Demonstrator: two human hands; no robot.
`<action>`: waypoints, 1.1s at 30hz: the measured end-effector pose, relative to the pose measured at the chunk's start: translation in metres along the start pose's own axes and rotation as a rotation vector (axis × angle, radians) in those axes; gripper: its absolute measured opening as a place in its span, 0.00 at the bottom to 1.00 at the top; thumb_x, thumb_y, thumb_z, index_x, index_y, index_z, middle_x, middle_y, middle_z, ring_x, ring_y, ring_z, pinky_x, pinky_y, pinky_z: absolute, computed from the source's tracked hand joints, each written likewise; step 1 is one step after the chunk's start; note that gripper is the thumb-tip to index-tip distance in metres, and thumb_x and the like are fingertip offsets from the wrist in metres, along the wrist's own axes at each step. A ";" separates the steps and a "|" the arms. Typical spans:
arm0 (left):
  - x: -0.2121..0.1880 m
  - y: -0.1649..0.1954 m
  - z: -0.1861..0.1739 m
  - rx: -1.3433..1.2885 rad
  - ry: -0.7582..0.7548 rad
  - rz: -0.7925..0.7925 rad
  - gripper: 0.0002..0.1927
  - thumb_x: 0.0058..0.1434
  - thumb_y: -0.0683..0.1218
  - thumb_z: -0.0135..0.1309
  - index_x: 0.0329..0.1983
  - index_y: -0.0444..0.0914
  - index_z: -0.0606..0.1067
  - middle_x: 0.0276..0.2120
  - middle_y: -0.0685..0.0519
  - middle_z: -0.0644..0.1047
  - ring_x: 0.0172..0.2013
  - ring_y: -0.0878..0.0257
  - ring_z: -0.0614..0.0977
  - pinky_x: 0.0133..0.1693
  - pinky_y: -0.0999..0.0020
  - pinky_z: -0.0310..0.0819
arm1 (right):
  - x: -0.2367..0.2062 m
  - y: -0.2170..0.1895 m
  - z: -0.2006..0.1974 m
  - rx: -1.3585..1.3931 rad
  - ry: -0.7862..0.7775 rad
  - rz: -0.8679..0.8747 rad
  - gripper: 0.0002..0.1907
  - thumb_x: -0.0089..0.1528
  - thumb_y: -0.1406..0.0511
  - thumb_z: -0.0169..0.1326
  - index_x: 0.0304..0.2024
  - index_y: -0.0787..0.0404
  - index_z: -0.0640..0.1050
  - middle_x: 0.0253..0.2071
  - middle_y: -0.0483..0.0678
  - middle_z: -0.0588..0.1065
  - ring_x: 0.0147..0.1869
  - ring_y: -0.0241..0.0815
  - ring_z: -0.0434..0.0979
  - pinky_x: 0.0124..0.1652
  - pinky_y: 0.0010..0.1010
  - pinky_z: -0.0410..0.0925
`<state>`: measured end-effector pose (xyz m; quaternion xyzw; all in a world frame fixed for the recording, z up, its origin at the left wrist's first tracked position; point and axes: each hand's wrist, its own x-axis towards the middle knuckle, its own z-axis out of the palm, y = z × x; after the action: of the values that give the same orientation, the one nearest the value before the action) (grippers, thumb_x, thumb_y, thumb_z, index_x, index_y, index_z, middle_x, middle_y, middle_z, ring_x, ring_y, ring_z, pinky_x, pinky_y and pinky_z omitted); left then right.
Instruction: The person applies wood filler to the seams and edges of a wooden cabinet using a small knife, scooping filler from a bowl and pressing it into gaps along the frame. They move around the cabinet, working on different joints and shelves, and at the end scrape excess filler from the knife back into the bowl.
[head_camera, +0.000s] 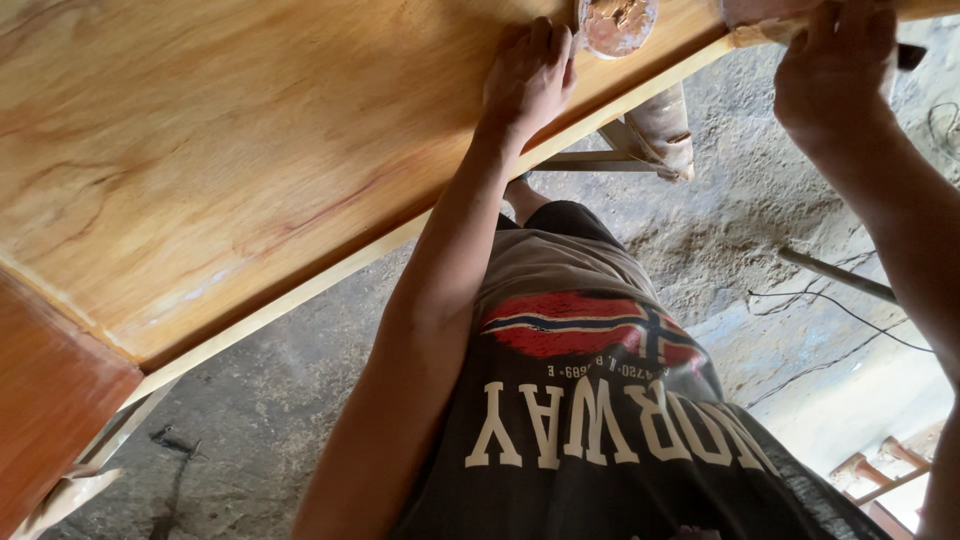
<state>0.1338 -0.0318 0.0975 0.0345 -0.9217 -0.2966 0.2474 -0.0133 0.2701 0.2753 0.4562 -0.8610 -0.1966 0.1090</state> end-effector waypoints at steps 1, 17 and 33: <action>0.000 0.001 0.000 -0.007 -0.020 -0.004 0.10 0.59 0.47 0.57 0.35 0.38 0.69 0.31 0.45 0.73 0.33 0.52 0.78 0.45 0.54 0.72 | -0.003 0.001 -0.001 -0.057 -0.040 0.055 0.22 0.64 0.73 0.53 0.62 0.71 0.70 0.57 0.59 0.71 0.59 0.47 0.68 0.51 0.42 0.70; -0.007 -0.008 0.007 -0.017 -0.047 -0.007 0.13 0.54 0.47 0.59 0.34 0.39 0.67 0.32 0.45 0.72 0.32 0.47 0.77 0.37 0.49 0.71 | -0.067 -0.082 0.035 0.118 0.086 0.571 0.27 0.69 0.75 0.53 0.70 0.51 0.75 0.46 0.52 0.66 0.45 0.41 0.71 0.40 0.30 0.74; 0.000 0.000 -0.011 -0.004 0.027 0.027 0.10 0.57 0.44 0.56 0.32 0.38 0.66 0.30 0.46 0.71 0.31 0.49 0.76 0.36 0.52 0.71 | -0.069 -0.097 0.094 0.230 0.042 0.572 0.22 0.70 0.76 0.53 0.66 0.62 0.77 0.45 0.50 0.64 0.43 0.39 0.69 0.38 0.31 0.72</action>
<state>0.1388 -0.0378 0.1050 0.0254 -0.9180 -0.2947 0.2641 0.0625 0.3006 0.1476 0.2088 -0.9686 -0.0497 0.1251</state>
